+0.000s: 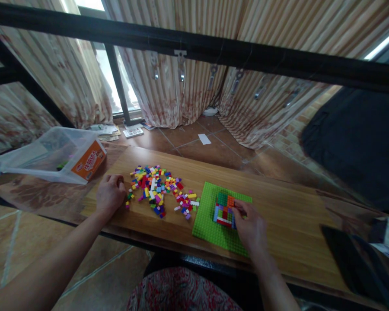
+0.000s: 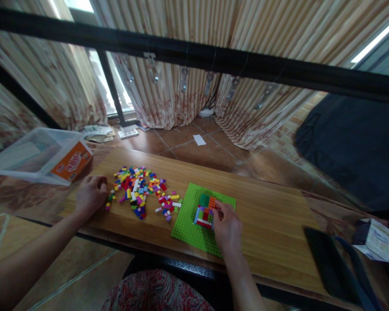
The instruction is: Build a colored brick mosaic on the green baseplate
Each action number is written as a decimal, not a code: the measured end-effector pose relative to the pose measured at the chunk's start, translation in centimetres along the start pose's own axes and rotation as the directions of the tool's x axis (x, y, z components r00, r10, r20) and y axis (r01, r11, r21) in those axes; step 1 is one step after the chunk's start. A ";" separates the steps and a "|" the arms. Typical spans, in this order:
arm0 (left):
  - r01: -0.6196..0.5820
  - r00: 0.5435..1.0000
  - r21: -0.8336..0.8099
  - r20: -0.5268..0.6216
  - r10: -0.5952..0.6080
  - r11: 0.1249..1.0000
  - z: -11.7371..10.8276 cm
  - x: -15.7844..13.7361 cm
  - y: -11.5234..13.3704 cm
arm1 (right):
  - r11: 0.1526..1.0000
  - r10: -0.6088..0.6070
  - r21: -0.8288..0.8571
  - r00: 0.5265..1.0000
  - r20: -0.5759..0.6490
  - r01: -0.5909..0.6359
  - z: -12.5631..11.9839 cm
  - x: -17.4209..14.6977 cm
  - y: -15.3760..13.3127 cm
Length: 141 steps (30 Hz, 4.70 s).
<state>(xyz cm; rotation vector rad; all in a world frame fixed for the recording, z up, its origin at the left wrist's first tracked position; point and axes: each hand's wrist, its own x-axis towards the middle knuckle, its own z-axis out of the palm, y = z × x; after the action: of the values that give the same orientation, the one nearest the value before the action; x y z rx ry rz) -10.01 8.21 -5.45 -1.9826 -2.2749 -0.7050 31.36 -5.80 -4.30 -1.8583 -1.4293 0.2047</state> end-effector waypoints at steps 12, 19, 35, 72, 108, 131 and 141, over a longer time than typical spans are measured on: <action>0.000 1.000 -0.024 -0.005 0.000 1.000 0.2 0.1 -0.3 | 0.974 0.223 0.055 0.975 -0.025 -0.221 0.0 0.6 0.0; 0.006 1.000 -0.023 0.004 -0.006 1.000 0.3 0.1 -0.4 | 0.950 0.293 0.105 0.956 0.027 -0.294 0.0 1.2 0.6; 0.015 1.000 -0.023 0.023 -0.014 1.000 -0.4 0.0 0.2 | 0.915 0.307 0.237 0.945 0.113 -0.326 -0.4 2.0 0.7; 0.017 1.000 -0.069 -0.001 -0.017 0.997 0.0 -0.3 -0.1 | 0.975 -0.183 -0.077 0.949 0.257 0.209 7.7 0.4 -9.3; -0.003 1.000 0.003 0.028 0.003 1.000 -0.3 0.2 -0.1 | 0.971 0.235 -0.037 0.971 -0.042 -0.236 -1.6 1.3 0.5; 0.013 0.998 0.056 0.055 -0.016 0.998 -0.5 0.5 0.1 | 0.971 -0.077 -0.214 0.988 0.137 0.106 -0.4 3.6 1.7; -0.028 0.998 0.077 0.051 0.024 0.997 -0.2 0.6 -0.3 | 0.973 -0.117 -0.151 0.942 0.315 0.172 -1.3 5.5 2.2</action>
<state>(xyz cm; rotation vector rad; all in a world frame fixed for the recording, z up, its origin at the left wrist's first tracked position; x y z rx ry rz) -10.47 8.66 -5.13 -2.0130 -2.2620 -0.5619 35.72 -1.78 -3.15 -1.9125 -1.8420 0.3103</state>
